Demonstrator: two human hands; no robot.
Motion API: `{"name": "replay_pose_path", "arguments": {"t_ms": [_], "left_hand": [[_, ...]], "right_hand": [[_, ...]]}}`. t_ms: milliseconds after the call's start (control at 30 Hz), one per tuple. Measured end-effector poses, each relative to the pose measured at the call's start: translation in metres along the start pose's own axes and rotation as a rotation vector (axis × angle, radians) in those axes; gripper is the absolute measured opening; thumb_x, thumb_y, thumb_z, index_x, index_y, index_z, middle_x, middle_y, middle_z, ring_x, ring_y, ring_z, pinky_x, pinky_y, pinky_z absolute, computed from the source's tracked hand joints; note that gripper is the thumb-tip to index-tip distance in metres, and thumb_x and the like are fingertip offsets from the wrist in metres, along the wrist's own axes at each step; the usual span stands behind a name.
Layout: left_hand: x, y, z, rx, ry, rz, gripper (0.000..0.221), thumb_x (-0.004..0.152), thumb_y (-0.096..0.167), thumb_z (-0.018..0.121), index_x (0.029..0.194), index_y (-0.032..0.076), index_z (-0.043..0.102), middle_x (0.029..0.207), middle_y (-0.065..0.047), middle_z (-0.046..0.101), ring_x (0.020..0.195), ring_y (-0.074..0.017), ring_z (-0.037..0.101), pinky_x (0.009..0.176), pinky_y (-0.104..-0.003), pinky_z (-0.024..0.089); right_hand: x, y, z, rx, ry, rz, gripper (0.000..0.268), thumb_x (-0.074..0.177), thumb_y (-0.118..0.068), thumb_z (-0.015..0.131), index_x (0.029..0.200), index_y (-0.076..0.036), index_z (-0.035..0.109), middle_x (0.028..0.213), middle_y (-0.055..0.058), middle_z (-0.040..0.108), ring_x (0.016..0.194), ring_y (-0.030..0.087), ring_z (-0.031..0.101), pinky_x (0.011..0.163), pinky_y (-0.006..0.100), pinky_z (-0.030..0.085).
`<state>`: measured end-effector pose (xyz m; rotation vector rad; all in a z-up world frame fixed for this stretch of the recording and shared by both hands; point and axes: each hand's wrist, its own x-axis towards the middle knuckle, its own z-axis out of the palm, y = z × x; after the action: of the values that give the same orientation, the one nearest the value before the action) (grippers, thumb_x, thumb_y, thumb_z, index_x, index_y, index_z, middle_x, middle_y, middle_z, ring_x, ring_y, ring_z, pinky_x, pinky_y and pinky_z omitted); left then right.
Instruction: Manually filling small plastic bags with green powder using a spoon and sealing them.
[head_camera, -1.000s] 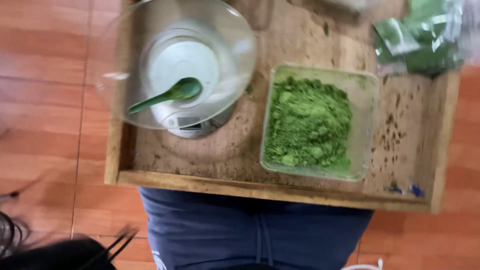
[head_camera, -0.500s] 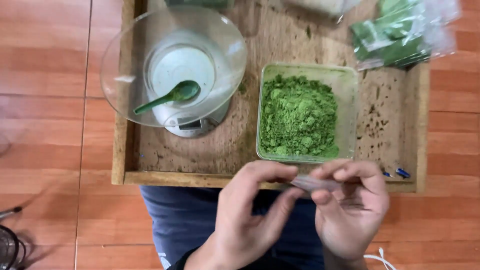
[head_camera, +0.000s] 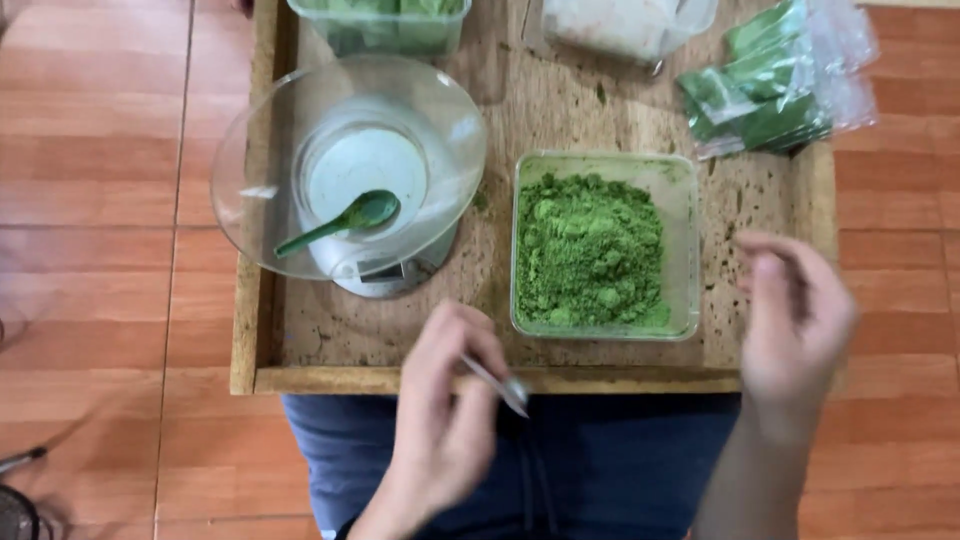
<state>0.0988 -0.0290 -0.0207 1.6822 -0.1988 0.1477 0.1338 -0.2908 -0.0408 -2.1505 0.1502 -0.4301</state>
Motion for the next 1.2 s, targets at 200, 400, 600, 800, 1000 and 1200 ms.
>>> {"name": "replay_pose_path", "arguments": {"t_ms": [200,400,600,800,1000,1200], "left_hand": [[0.017,-0.038,0.015,0.05,0.159,-0.302,0.028,0.088,0.035,0.056,0.104,0.012,0.059,0.066,0.004,0.048,0.058,-0.0085,0.044,0.056,-0.028,0.038],[0.044,-0.05,0.022,0.204,0.228,-0.414,0.016,0.084,0.022,0.077,0.088,0.016,0.062,0.071,0.005,0.059,0.062,-0.0067,0.049,0.06,-0.024,0.044],[0.054,-0.055,0.019,0.318,0.216,-0.434,0.014,0.092,0.017,0.07,0.082,0.013,0.061,0.063,0.003,0.057,0.057,-0.0082,0.048,0.054,-0.026,0.041],[0.04,-0.006,0.039,0.354,0.051,-0.228,0.009,0.091,0.02,0.067,0.087,0.016,0.061,0.071,0.001,0.065,0.06,-0.0137,0.06,0.058,-0.031,0.049],[0.045,0.0,0.037,0.36,0.155,-0.273,0.015,0.089,0.023,0.07,0.081,0.016,0.059,0.063,0.004,0.06,0.052,-0.0082,0.054,0.051,-0.026,0.046],[0.044,0.001,0.031,0.359,0.116,-0.324,0.012,0.089,0.022,0.071,0.083,0.016,0.063,0.063,0.005,0.058,0.053,-0.0079,0.049,0.051,-0.026,0.041]], "right_hand": [[0.016,0.027,0.029,0.107,-0.037,0.151,0.019,0.106,-0.003,0.063,0.123,0.004,0.069,0.113,0.012,0.072,0.099,0.014,0.066,0.087,0.024,0.055],[0.011,0.009,0.031,0.075,-0.018,0.202,0.018,0.102,0.001,0.067,0.12,0.003,0.071,0.102,0.012,0.072,0.08,0.013,0.066,0.068,0.021,0.053],[0.009,-0.009,0.028,0.085,-0.062,0.091,0.021,0.094,0.005,0.068,0.114,0.007,0.072,0.093,0.014,0.068,0.069,0.015,0.064,0.059,0.02,0.052],[0.016,0.017,-0.011,0.135,-0.057,0.197,0.021,0.1,0.01,0.069,0.121,0.008,0.069,0.098,0.016,0.069,0.081,0.018,0.068,0.08,0.027,0.059],[0.024,-0.028,-0.023,0.074,0.005,0.204,0.018,0.096,0.011,0.069,0.113,0.008,0.072,0.093,0.016,0.07,0.074,0.016,0.069,0.068,0.023,0.055],[0.023,-0.029,-0.022,0.042,-0.04,0.121,0.022,0.094,0.013,0.071,0.116,0.01,0.072,0.097,0.017,0.069,0.073,0.016,0.064,0.067,0.021,0.053]]}}
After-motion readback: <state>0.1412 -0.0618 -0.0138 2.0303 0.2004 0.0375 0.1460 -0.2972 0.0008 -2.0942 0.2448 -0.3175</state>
